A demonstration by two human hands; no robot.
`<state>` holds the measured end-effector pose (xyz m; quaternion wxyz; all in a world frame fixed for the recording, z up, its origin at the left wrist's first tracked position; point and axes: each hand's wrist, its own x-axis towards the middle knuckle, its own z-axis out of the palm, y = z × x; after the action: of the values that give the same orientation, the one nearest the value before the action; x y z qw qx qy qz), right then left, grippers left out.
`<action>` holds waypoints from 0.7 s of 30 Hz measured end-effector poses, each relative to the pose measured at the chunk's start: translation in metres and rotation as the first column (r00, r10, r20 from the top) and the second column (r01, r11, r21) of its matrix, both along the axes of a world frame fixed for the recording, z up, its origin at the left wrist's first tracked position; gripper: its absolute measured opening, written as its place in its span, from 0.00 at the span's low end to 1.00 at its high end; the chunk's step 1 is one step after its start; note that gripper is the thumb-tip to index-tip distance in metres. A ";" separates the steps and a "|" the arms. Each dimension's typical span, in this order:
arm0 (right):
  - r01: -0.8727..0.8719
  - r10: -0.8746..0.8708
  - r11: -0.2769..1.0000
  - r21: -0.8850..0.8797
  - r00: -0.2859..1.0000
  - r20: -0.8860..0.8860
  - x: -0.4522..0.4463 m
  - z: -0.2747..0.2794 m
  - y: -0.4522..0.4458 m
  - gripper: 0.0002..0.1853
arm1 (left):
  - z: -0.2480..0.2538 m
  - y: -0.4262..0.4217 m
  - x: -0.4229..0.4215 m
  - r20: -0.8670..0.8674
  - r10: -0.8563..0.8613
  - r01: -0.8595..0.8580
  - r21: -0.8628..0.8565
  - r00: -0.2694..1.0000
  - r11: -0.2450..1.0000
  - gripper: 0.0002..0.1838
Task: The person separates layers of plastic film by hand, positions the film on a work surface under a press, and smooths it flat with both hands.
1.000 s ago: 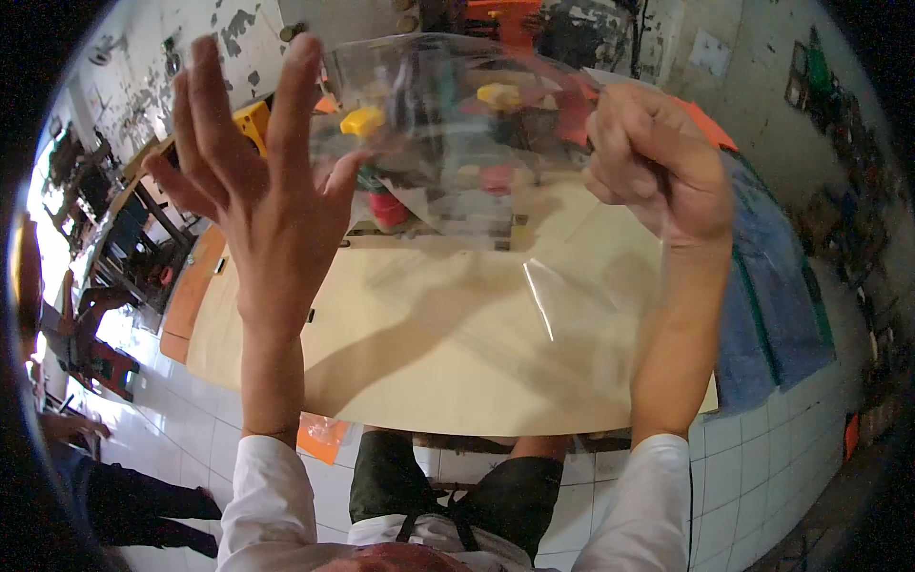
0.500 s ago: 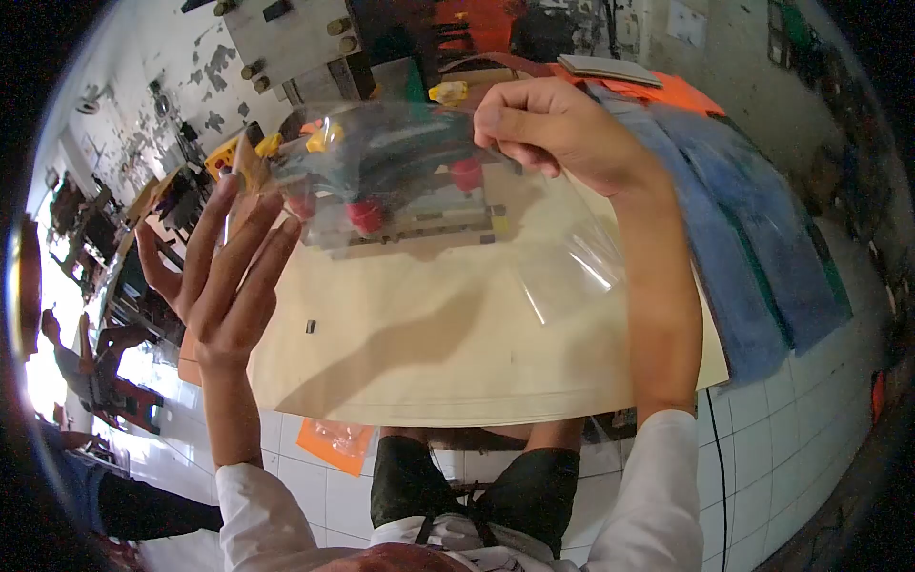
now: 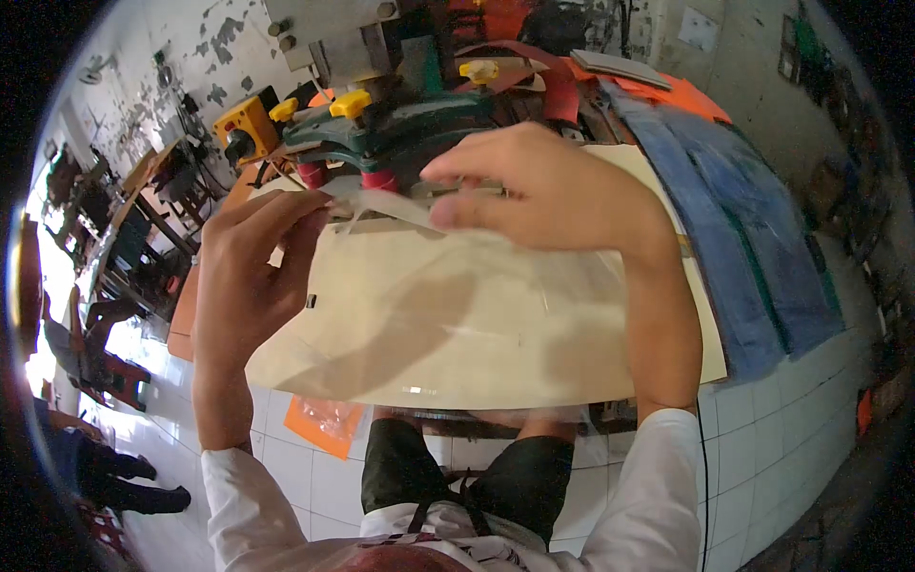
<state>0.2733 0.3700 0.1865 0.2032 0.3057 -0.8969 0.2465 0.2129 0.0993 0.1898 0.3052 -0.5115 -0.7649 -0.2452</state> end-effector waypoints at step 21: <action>0.549 -0.511 0.828 -0.116 0.823 0.249 0.017 -0.113 0.038 0.08 | -0.012 -0.084 -0.006 0.256 -0.148 0.055 0.338 0.955 0.939 0.05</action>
<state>0.2899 0.4080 0.0730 0.1966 -0.0037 -0.9361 0.2917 0.2066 0.0154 0.1778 0.2625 -0.4535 -0.7209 -0.4536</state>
